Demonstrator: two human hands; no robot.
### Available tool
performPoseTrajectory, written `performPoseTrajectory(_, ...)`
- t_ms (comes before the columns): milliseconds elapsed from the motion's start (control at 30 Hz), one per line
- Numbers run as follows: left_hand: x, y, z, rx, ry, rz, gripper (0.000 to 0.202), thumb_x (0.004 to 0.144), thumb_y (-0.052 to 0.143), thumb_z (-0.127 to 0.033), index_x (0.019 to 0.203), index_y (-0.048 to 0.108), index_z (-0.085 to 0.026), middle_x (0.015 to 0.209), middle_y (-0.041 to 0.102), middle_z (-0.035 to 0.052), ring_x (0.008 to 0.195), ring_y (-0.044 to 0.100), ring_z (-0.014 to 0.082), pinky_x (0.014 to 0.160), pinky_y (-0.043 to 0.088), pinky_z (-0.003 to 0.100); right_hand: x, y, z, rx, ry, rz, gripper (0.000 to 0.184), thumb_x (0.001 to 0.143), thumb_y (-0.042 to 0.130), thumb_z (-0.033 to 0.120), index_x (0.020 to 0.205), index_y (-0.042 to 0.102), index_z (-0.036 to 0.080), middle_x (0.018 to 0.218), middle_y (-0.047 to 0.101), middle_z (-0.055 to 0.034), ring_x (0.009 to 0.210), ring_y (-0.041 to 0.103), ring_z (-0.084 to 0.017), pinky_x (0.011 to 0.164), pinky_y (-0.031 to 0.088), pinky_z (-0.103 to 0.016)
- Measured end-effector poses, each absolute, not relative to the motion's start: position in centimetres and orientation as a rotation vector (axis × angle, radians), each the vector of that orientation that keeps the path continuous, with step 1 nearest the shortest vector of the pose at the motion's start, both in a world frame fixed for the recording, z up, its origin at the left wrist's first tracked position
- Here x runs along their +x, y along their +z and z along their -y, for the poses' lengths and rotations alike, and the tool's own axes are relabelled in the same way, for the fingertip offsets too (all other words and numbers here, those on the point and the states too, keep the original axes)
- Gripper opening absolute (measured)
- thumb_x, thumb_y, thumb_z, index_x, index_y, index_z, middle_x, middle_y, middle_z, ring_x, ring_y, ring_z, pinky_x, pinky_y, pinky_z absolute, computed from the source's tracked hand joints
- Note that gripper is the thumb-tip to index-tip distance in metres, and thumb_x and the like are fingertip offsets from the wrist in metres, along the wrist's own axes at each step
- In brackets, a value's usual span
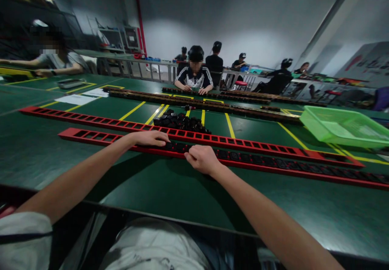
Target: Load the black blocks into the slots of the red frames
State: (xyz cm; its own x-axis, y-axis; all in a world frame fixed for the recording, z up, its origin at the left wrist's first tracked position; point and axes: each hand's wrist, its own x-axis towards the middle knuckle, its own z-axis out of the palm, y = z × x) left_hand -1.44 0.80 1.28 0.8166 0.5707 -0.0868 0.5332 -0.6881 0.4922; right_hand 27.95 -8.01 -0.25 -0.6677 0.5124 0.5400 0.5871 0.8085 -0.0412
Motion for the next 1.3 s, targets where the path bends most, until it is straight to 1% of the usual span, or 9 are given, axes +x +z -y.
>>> performPoseTrajectory(200, -1.1, 1.8, -0.3, 2.494, 0.102, -0.834, 0.037, 0.092, 0.052, -0.042, 0.115, 0.067, -0.017, 0.116, 0.066, 0.0070, 0.107, 0.059, 0.0209, 0.097, 0.041, 0.029, 28.0, -0.1, 8.0, -0.875, -0.080, 2.415, 0.037, 0.097, 0.045, 0.029, 0.061, 0.047, 0.019, 0.060, 0.049, 0.0002, 0.055, 0.040, -0.012, 0.057, 0.026, -0.027)
performPoseTrajectory(300, -0.6, 1.9, 0.1, 2.508, 0.132, -0.867, 0.036, 0.092, 0.051, -0.044, 0.110, 0.068, -0.017, 0.115, 0.066, 0.0068, 0.104, 0.060, 0.0203, 0.095, 0.042, 0.028, 28.1, -0.1, 8.0, -0.881, -0.050, 2.418, 0.036, 0.096, 0.046, 0.029, 0.061, 0.046, 0.019, 0.060, 0.049, 0.0003, 0.056, 0.041, -0.012, 0.057, 0.026, -0.026)
performPoseTrajectory(433, 0.4, 1.7, 0.5, 2.574, 0.211, -0.904, 0.039, 0.096, 0.043, -0.045, 0.095, 0.069, -0.016, 0.097, 0.067, 0.0059, 0.088, 0.061, 0.0180, 0.083, 0.044, 0.026, 28.3, -0.1, 8.0, -0.888, -0.034, 2.434, 0.036, 0.096, 0.047, 0.029, 0.062, 0.047, 0.019, 0.062, 0.050, 0.0000, 0.057, 0.042, -0.013, 0.057, 0.027, -0.026)
performPoseTrajectory(500, 0.7, 1.4, 0.5, 2.602, 0.223, -0.915, 0.039, 0.096, 0.042, -0.043, 0.092, 0.068, -0.015, 0.093, 0.068, 0.0063, 0.084, 0.061, 0.0179, 0.080, 0.044, 0.026, 28.3, 0.0, 8.0, -0.889, -0.029, 2.440, 0.035, 0.096, 0.047, 0.028, 0.062, 0.047, 0.019, 0.062, 0.050, 0.0000, 0.058, 0.042, -0.013, 0.058, 0.027, -0.026)
performPoseTrajectory(767, 0.6, 0.8, 0.2, 2.615, 0.216, -0.929, 0.042, 0.096, 0.041, -0.047, 0.095, 0.068, -0.014, 0.094, 0.067, 0.0071, 0.085, 0.061, 0.0184, 0.080, 0.045, 0.027, 27.9, 0.2, 8.1, -0.925, -0.056, 2.475, 0.034, 0.096, 0.051, 0.028, 0.063, 0.051, 0.018, 0.064, 0.053, -0.0003, 0.060, 0.042, -0.013, 0.058, 0.024, -0.027)
performPoseTrajectory(967, 1.4, 1.0, 1.5, 2.804, 0.231, -1.010, 0.035, 0.097, 0.039, -0.036, 0.096, 0.068, -0.016, 0.098, 0.067, 0.0080, 0.091, 0.061, 0.0206, 0.084, 0.046, 0.031, 27.9, 0.3, 8.3, -0.962, -0.063, 2.499, 0.033, 0.095, 0.053, 0.027, 0.064, 0.052, 0.017, 0.065, 0.055, -0.0004, 0.061, 0.043, -0.013, 0.057, 0.022, -0.028)
performPoseTrajectory(1067, 2.1, 1.1, 2.4, 2.888, 0.313, -1.019, 0.032, 0.098, 0.037, -0.030, 0.105, 0.066, -0.018, 0.105, 0.065, 0.0078, 0.099, 0.061, 0.0215, 0.087, 0.046, 0.032, 27.9, 0.4, 8.4, -0.957, -0.079, 2.506, 0.031, 0.095, 0.053, 0.027, 0.065, 0.053, 0.017, 0.066, 0.055, -0.0006, 0.062, 0.043, -0.013, 0.058, 0.023, -0.028)
performPoseTrajectory(1133, 2.4, 1.2, 2.8, 2.916, 0.376, -0.976, 0.031, 0.098, 0.037, -0.030, 0.109, 0.064, -0.019, 0.108, 0.063, 0.0078, 0.102, 0.060, 0.0215, 0.088, 0.045, 0.032, 27.9, 0.5, 8.4, -0.952, -0.084, 2.511, 0.031, 0.095, 0.053, 0.027, 0.066, 0.053, 0.017, 0.067, 0.056, -0.0007, 0.062, 0.044, -0.013, 0.058, 0.023, -0.028)
performPoseTrajectory(1300, 2.5, 1.2, 3.0, 2.899, 0.397, -0.930, 0.026, 0.097, 0.041, -0.032, 0.107, 0.061, -0.019, 0.105, 0.062, 0.0074, 0.100, 0.058, 0.0215, 0.089, 0.045, 0.033, 27.8, 0.5, 8.5, -0.962, -0.069, 2.523, 0.030, 0.095, 0.054, 0.027, 0.067, 0.054, 0.017, 0.068, 0.057, -0.0012, 0.063, 0.045, -0.014, 0.058, 0.024, -0.028)
